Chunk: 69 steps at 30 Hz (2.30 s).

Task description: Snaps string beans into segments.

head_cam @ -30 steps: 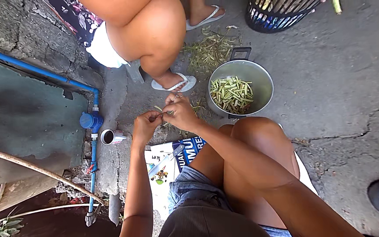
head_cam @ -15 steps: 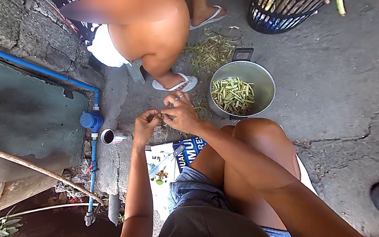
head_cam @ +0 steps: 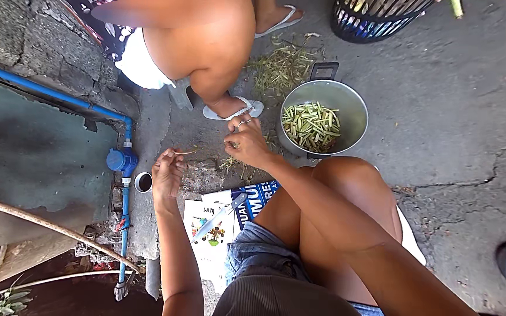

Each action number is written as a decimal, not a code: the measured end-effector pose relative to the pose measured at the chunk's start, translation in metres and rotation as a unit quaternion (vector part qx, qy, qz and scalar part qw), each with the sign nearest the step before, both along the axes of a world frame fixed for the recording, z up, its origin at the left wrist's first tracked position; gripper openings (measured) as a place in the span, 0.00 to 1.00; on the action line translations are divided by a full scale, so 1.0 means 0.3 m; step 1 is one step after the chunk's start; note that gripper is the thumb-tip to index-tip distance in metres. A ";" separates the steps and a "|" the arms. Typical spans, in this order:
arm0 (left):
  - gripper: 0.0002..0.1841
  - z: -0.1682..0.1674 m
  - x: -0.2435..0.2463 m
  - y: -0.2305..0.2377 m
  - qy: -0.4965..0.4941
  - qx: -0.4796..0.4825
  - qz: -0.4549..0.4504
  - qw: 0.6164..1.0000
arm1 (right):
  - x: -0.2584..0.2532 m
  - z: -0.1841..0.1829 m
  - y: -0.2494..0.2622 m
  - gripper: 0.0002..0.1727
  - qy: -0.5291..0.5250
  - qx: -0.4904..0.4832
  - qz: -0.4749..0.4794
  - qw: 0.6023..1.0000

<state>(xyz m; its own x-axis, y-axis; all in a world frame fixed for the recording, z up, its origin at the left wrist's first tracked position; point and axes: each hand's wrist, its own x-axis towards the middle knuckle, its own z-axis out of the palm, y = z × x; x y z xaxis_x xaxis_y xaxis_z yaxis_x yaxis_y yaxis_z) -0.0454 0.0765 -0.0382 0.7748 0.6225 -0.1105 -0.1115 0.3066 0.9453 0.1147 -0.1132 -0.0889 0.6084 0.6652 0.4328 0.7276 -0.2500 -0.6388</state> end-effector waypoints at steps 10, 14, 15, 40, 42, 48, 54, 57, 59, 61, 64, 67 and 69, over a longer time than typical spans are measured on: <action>0.10 0.026 -0.111 0.098 -0.083 -0.123 0.014 0.989 | 0.089 -0.064 0.003 0.11 0.123 -0.320 0.026 0.939; 0.14 0.014 -0.105 0.065 -0.054 -0.112 -0.005 0.992 | 0.102 -0.097 0.011 0.12 0.182 -0.440 0.053 0.878; 0.14 0.008 -0.100 0.055 -0.046 -0.115 -0.009 0.992 | 0.104 -0.108 0.013 0.11 0.180 -0.445 0.047 0.876; 0.16 -0.078 0.081 -0.138 0.095 -0.097 -0.070 0.988 | 0.099 -0.030 0.012 0.13 0.302 -0.249 -0.002 0.920; 0.16 -0.080 0.091 -0.147 0.096 -0.089 -0.078 0.988 | 0.084 -0.003 0.006 0.11 0.305 -0.180 0.013 0.935; 0.15 -0.082 0.120 -0.165 0.119 -0.061 -0.084 0.987 | 0.028 0.068 -0.023 0.10 0.361 -0.023 0.096 0.927; 0.10 -0.075 0.144 -0.191 0.149 -0.030 -0.082 0.985 | 0.024 0.062 -0.019 0.09 0.333 -0.025 0.108 0.936; 0.09 -0.069 0.154 -0.194 0.168 -0.004 -0.091 0.982 | 0.024 0.059 -0.012 0.08 0.321 -0.024 0.099 0.942; 0.08 -0.064 0.153 -0.196 0.184 0.052 -0.097 0.977 | 0.025 0.072 -0.015 0.08 0.342 -0.019 0.089 0.935; 0.09 -0.065 0.144 -0.188 0.209 0.160 -0.106 0.959 | 0.028 0.077 -0.018 0.07 0.397 0.011 0.068 0.915; 0.17 -0.067 0.121 -0.178 0.234 0.387 -0.134 0.882 | 0.031 0.082 -0.018 0.06 0.500 0.056 0.018 0.864; 0.14 -0.083 0.111 -0.210 0.196 0.539 -0.125 0.810 | 0.035 0.106 -0.026 0.08 0.568 0.046 -0.019 0.822; 0.08 -0.101 0.110 -0.224 0.183 0.574 -0.105 0.791 | 0.033 0.116 -0.025 0.08 0.588 0.031 -0.031 0.808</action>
<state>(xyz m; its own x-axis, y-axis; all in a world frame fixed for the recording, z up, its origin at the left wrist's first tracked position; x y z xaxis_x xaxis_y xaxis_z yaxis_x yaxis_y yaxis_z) -0.0125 0.0093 -0.0685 0.9215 0.3369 0.1934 0.1735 -0.8023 0.5711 0.1246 -0.1207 -0.0541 0.6540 0.6171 -0.4375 -0.4044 -0.2036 -0.8916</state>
